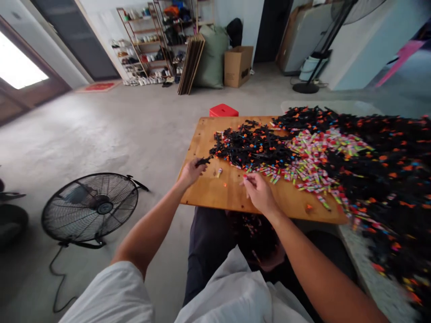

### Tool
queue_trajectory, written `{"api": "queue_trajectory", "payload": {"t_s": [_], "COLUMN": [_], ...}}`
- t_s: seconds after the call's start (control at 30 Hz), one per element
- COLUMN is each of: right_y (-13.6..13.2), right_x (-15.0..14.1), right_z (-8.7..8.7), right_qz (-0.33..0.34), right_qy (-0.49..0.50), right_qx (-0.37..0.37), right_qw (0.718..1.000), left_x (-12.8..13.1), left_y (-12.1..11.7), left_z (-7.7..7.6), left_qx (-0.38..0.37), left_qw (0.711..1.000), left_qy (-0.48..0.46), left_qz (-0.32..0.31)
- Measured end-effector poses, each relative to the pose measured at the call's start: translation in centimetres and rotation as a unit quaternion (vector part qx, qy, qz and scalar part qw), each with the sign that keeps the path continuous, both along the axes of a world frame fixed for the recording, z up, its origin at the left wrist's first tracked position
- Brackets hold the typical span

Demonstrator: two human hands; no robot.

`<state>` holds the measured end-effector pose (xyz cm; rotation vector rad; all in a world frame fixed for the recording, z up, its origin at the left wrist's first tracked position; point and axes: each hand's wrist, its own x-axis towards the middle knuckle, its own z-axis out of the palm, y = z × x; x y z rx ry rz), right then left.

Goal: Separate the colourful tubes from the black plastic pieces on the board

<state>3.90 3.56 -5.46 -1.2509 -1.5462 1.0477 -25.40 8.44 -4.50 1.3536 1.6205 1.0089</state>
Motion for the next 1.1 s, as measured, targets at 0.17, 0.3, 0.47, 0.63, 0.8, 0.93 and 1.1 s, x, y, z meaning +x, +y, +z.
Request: {"api": "queue_trajectory", "payload": {"t_s": [0.17, 0.3, 0.47, 0.63, 0.8, 0.93, 1.1], "right_y": [-2.7, -3.4, -4.1, -4.8, -4.9, -4.9, -5.2], "right_x": [-0.1, 0.0, 0.8, 1.7, 2.4, 2.8, 3.2], "right_z": [2.2, 4.0, 4.5, 5.0, 5.7, 6.4, 6.9], "right_qz": [0.032, 0.019, 0.032, -0.001, 0.004, 0.017, 0.013], "right_qy": [0.139, 0.153, 0.148, 0.164, 0.149, 0.131, 0.135], "right_qx": [-0.049, -0.042, -0.034, -0.033, -0.028, -0.014, -0.018], "right_qw": [0.989, 0.987, 0.988, 0.986, 0.988, 0.991, 0.991], "left_x": [4.3, 7.6, 10.0, 11.2, 11.8, 12.0, 12.1], "left_y": [-5.4, -7.4, -7.6, -7.9, -8.4, -8.8, -9.0], "left_z": [1.7, 3.5, 5.0, 5.5, 6.0, 6.2, 6.4], "left_qx": [-0.010, -0.050, -0.030, -0.002, 0.003, 0.028, 0.023], "left_qw": [0.959, 0.918, 0.910, 0.931, 0.925, 0.924, 0.924], "left_qy": [-0.243, -0.287, -0.214, -0.179, -0.185, -0.144, -0.154], "left_qz": [-0.144, -0.268, -0.354, -0.317, -0.331, -0.352, -0.350]}}
